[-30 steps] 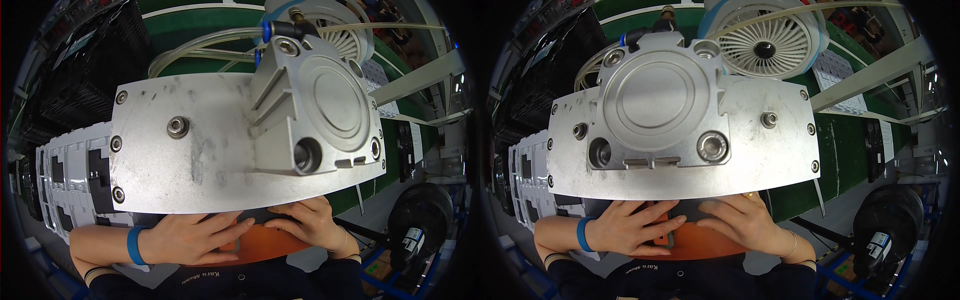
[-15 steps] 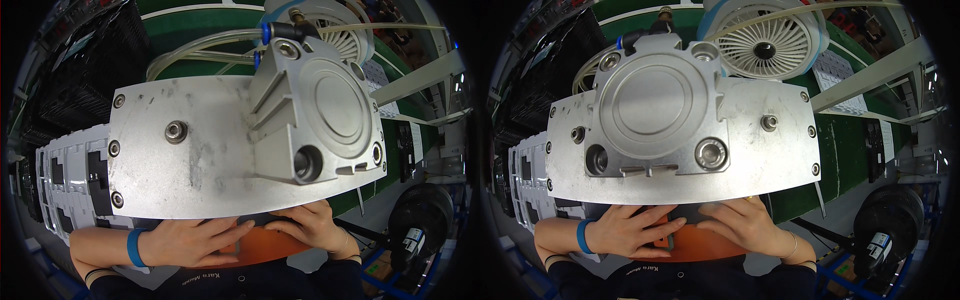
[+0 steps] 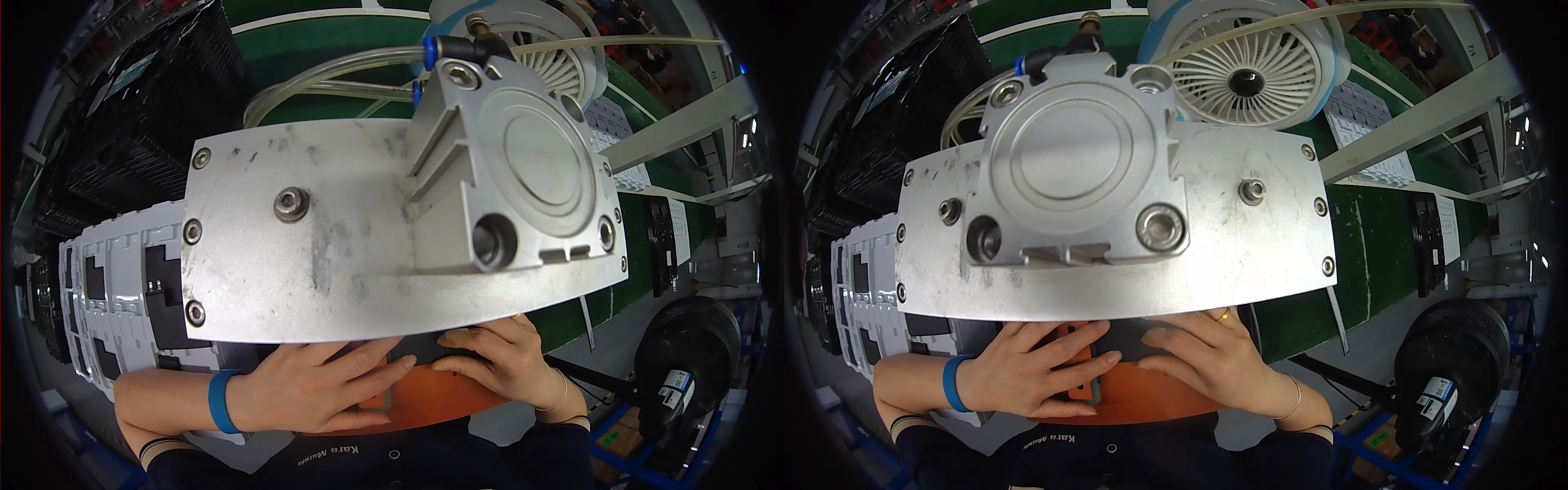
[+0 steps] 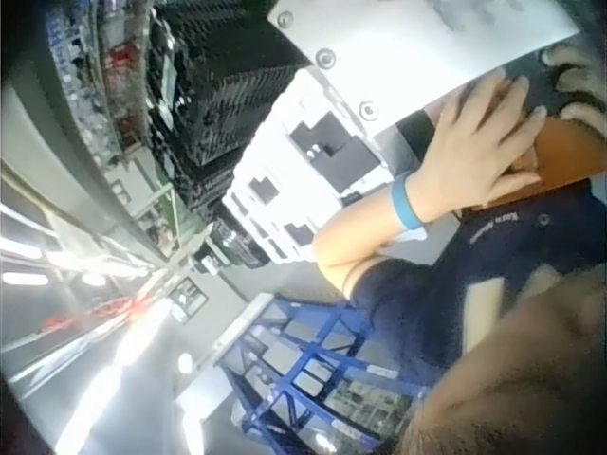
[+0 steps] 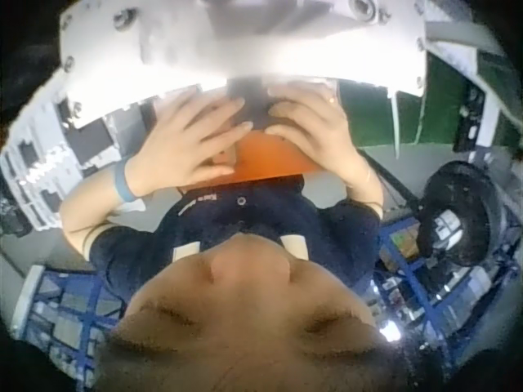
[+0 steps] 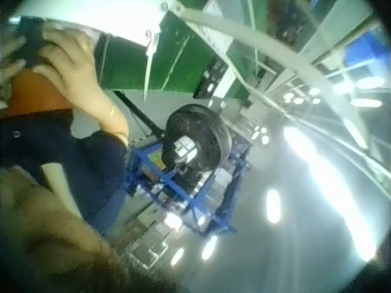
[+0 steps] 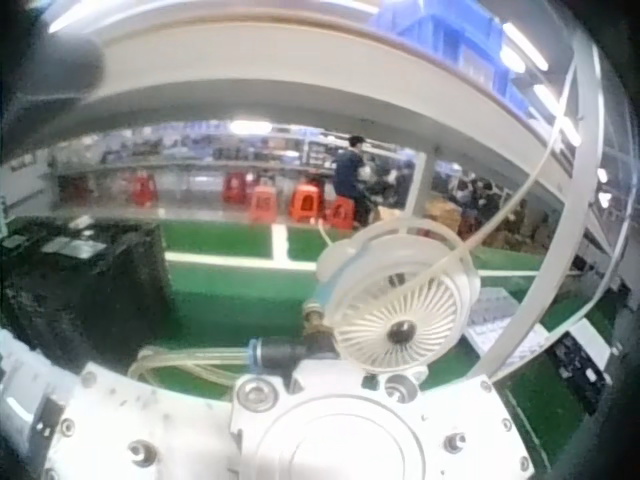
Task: The person repeatedly picks up small black rectangular components from a white tray and places them into a metal press machine. They operate the press to process each component and then return it to the tray. The person also uses a caliper to measure one of the components during the process.
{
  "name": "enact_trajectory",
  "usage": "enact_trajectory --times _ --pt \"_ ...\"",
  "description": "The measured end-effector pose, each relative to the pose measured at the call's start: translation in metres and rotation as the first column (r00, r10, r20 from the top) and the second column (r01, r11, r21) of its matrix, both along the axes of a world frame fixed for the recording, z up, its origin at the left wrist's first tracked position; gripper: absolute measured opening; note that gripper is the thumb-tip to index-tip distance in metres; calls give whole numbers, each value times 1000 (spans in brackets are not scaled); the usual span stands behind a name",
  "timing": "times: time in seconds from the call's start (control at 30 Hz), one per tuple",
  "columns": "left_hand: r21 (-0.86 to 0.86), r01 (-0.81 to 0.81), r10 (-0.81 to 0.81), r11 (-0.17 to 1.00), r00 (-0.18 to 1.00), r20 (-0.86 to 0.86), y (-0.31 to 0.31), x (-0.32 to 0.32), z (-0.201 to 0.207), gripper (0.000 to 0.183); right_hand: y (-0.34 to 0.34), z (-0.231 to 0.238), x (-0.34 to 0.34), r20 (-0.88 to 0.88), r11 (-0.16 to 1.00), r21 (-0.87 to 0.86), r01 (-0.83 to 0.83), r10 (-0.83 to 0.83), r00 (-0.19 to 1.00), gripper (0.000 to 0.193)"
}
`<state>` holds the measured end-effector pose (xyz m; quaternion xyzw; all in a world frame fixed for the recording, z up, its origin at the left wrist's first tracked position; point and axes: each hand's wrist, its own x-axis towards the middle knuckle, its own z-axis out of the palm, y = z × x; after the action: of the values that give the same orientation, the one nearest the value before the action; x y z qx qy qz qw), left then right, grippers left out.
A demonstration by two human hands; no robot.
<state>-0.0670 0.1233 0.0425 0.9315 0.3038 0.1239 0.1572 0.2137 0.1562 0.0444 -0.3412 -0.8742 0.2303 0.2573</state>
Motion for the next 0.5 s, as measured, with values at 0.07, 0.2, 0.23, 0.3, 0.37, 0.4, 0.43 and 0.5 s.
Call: enact_trajectory --times 0.07,0.2,0.23,0.3,0.37,0.4,0.43,0.5 --pt "7 -6 6 1000 1000 14 -1 1 -3 60 0 1 -1 14 1000 4 5 -5 1000 29" --pt "26 9 -9 1000 1000 15 1 1 -3 59 -1 5 -1 67 998 -56 2 2 998 27" --pt "49 14 -13 999 1000 -6 1 1 -2 59 2 7 -1 58 998 -59 -10 14 998 27" --pt "59 6 -6 998 1000 1 1 1 -2 58 6 13 -2 60 994 -98 -38 44 997 27" --pt "73 -8 6 997 1000 24 -1 1 0 56 6 16 -2 39 987 -157 -37 43 998 27" --pt "99 -7 1 995 999 53 -1 2 1 56 6 16 -2 27 982 -184 -39 45 999 27" --pt "124 -8 -3 992 997 82 -1 2 0 56 5 17 0 -10 973 -227 -40 39 999 29" --pt "86 -37 18 996 978 210 -2 1 7 56 -1 24 -1 -58 972 -233 20 -34 998 30"
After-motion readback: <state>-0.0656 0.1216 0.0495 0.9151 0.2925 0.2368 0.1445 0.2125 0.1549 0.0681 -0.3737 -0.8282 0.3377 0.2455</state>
